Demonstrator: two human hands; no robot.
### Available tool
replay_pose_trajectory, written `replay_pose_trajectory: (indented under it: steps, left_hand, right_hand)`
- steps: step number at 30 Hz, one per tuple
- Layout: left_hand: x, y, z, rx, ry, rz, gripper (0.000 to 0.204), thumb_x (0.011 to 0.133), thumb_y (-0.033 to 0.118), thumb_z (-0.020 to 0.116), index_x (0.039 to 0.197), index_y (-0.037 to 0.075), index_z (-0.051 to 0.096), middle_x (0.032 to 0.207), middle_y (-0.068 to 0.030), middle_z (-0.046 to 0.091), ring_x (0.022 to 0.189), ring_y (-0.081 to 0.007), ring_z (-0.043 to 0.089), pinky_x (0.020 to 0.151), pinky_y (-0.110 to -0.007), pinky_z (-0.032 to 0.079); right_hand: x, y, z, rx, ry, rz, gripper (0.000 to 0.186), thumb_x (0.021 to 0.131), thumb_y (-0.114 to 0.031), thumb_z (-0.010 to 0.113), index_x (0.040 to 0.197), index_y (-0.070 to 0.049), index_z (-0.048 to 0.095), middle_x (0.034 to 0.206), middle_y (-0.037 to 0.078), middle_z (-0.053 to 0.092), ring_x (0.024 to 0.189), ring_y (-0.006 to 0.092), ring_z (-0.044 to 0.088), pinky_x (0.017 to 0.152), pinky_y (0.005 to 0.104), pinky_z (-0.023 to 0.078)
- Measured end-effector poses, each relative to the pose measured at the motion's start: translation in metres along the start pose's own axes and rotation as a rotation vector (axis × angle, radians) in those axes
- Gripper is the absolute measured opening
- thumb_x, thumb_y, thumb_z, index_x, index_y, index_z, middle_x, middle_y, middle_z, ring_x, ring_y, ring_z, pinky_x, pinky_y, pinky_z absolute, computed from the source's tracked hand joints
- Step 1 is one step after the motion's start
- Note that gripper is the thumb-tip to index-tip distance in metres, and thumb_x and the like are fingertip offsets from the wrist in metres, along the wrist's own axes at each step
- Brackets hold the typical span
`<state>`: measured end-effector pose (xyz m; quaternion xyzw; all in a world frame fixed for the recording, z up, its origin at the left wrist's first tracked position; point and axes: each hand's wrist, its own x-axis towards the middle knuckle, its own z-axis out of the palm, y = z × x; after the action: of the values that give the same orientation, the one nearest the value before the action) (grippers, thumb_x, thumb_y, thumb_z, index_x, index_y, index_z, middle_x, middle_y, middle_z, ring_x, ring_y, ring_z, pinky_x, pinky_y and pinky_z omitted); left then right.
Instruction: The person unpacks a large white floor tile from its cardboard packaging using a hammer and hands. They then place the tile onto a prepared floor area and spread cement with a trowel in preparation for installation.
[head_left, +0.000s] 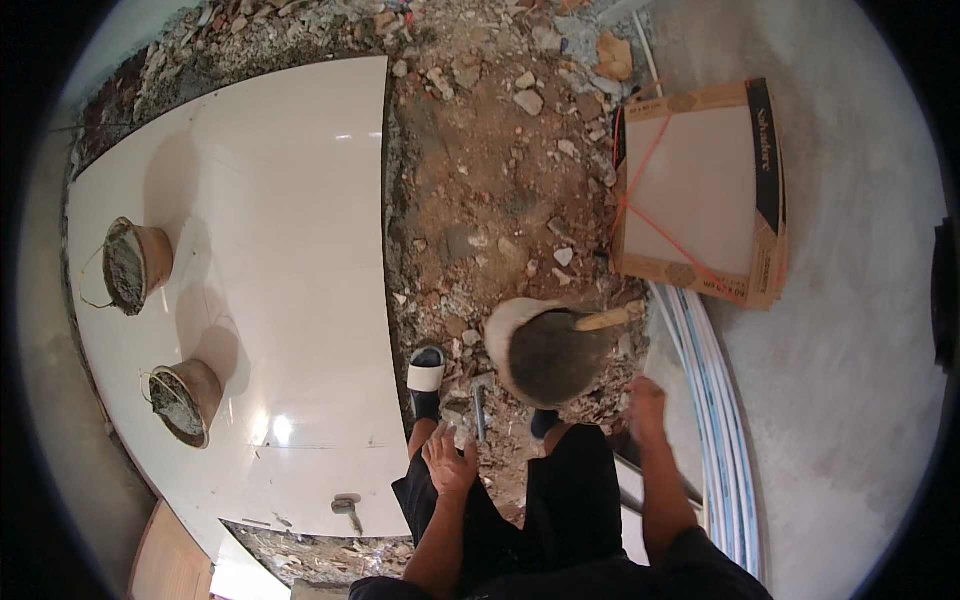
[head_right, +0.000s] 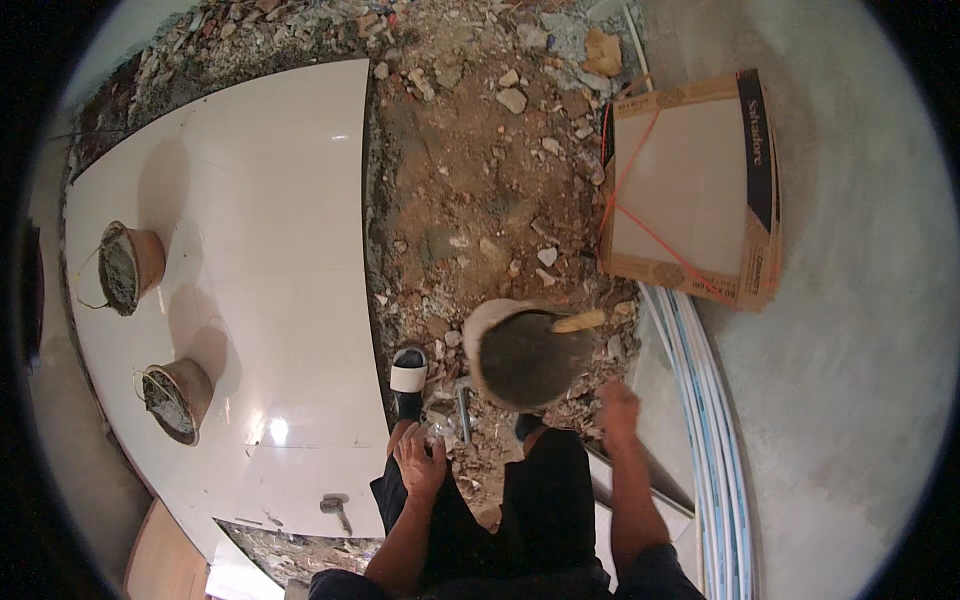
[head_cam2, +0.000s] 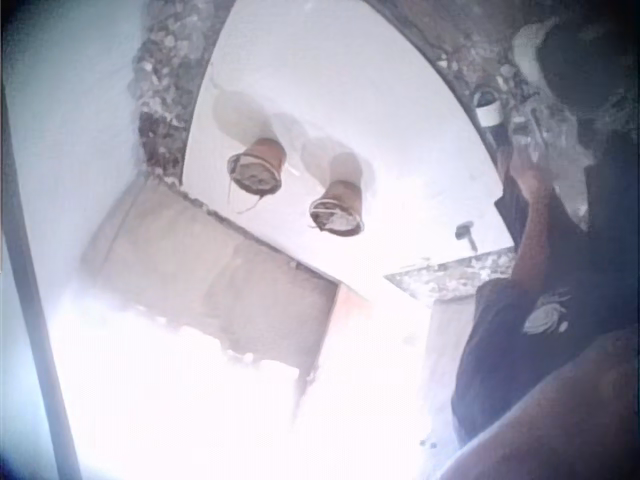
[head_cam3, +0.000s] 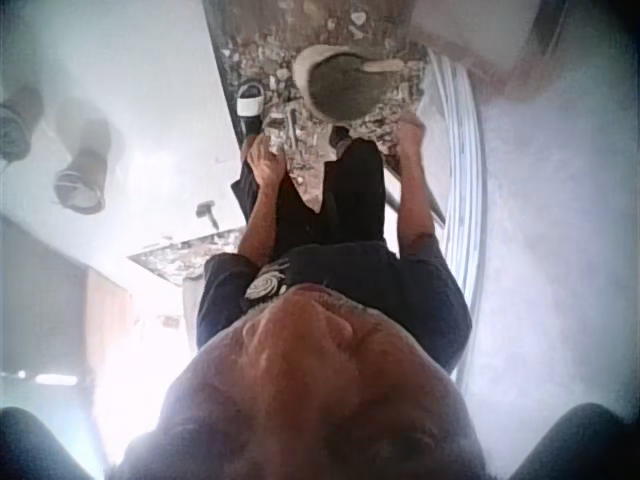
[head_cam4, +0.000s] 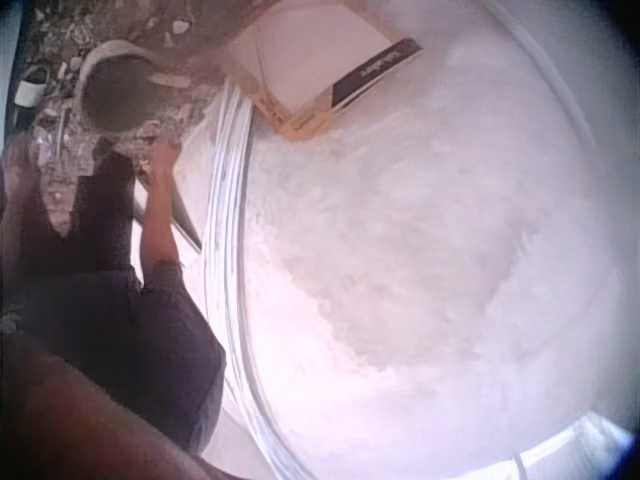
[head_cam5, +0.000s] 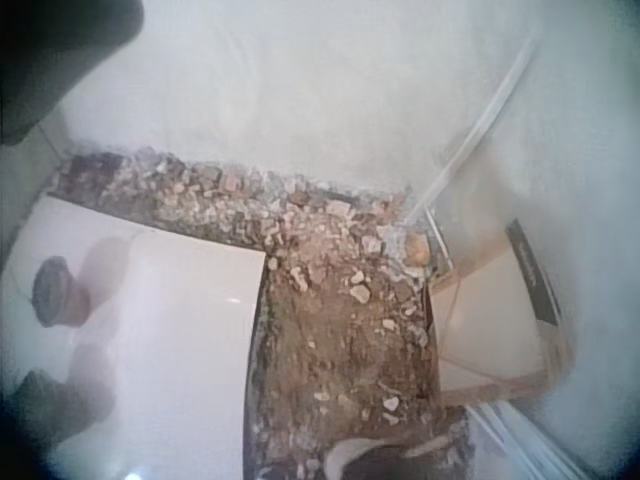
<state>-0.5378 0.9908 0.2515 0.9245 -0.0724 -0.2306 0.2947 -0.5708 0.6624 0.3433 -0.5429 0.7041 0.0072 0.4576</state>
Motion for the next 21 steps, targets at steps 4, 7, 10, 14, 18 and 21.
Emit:
replay_pose_trajectory:
  steps: [4, 7, 10, 14, 18, 21]
  left_hand:
    - [0.028, 0.013, 0.009, 0.056, 0.037, -0.032, 0.040, 0.078, 0.019, 0.067, 0.113, 0.005, 0.052, 0.118, -0.0161, 0.052, 0.113, -0.0352, 0.047, 0.094, -0.049, 0.034]
    - [0.049, 0.040, 0.022, 0.052, -0.011, -0.115, 0.050, 0.076, 0.019, 0.070, 0.119, 0.005, 0.048, 0.124, -0.0169, 0.050, 0.117, -0.0359, 0.045, 0.098, -0.049, 0.032]
    - [0.076, 0.081, 0.055, 0.029, 0.007, -0.226, 0.061, 0.076, 0.021, 0.070, 0.128, 0.005, 0.043, 0.130, -0.0176, 0.047, 0.122, -0.0372, 0.041, 0.102, -0.050, 0.029]
    - [0.109, 0.128, 0.115, -0.057, 0.111, -0.330, 0.068, 0.078, 0.023, 0.069, 0.134, 0.002, 0.036, 0.132, -0.0185, 0.045, 0.123, -0.0361, 0.042, 0.101, -0.048, 0.030]
    - [0.138, 0.130, 0.157, -0.553, 0.187, -0.778, 0.033, 0.092, 0.021, 0.052, 0.114, -0.003, 0.052, 0.113, -0.0220, 0.057, 0.106, -0.0366, 0.054, 0.091, -0.041, 0.041]
    - [0.151, 0.107, 0.162, -0.404, 0.489, -0.748, 0.038, 0.101, 0.028, 0.035, 0.108, -0.001, 0.058, 0.101, -0.0220, 0.063, 0.094, -0.0378, 0.060, 0.083, -0.041, 0.045]
  right_hand:
    - [0.017, 0.044, 0.088, 0.241, -0.344, 0.121, 0.030, 0.091, -0.028, 0.058, 0.108, -0.003, 0.061, 0.090, 0.008, 0.063, 0.074, 0.0193, 0.059, 0.066, 0.0338, 0.049]
    - [0.022, 0.043, 0.150, -0.069, -0.461, -0.048, 0.063, 0.090, -0.055, 0.050, 0.121, 0.000, 0.056, 0.093, 0.011, 0.064, 0.071, 0.0159, 0.059, 0.061, 0.0335, 0.050]
    - [0.045, 0.004, 0.184, -0.155, -0.666, -0.030, 0.067, 0.092, -0.058, 0.043, 0.124, 0.000, 0.054, 0.096, 0.014, 0.064, 0.073, 0.0202, 0.061, 0.063, 0.0338, 0.051]
    - [0.069, -0.045, 0.194, -0.299, -1.001, -0.174, 0.044, 0.095, -0.039, 0.051, 0.107, 0.002, 0.058, 0.078, 0.009, 0.062, 0.064, 0.0202, 0.061, 0.062, 0.0332, 0.049]
    - [0.118, -0.080, 0.202, -0.628, -1.014, -0.835, 0.035, 0.092, -0.034, 0.056, 0.107, -0.001, 0.058, 0.079, 0.009, 0.061, 0.074, 0.0292, 0.061, 0.071, 0.0388, 0.048]
    - [0.188, -0.115, 0.217, -0.813, -0.598, -1.594, 0.033, 0.087, -0.029, 0.063, 0.107, -0.003, 0.058, 0.093, 0.011, 0.061, 0.083, 0.0321, 0.061, 0.080, 0.0447, 0.048]
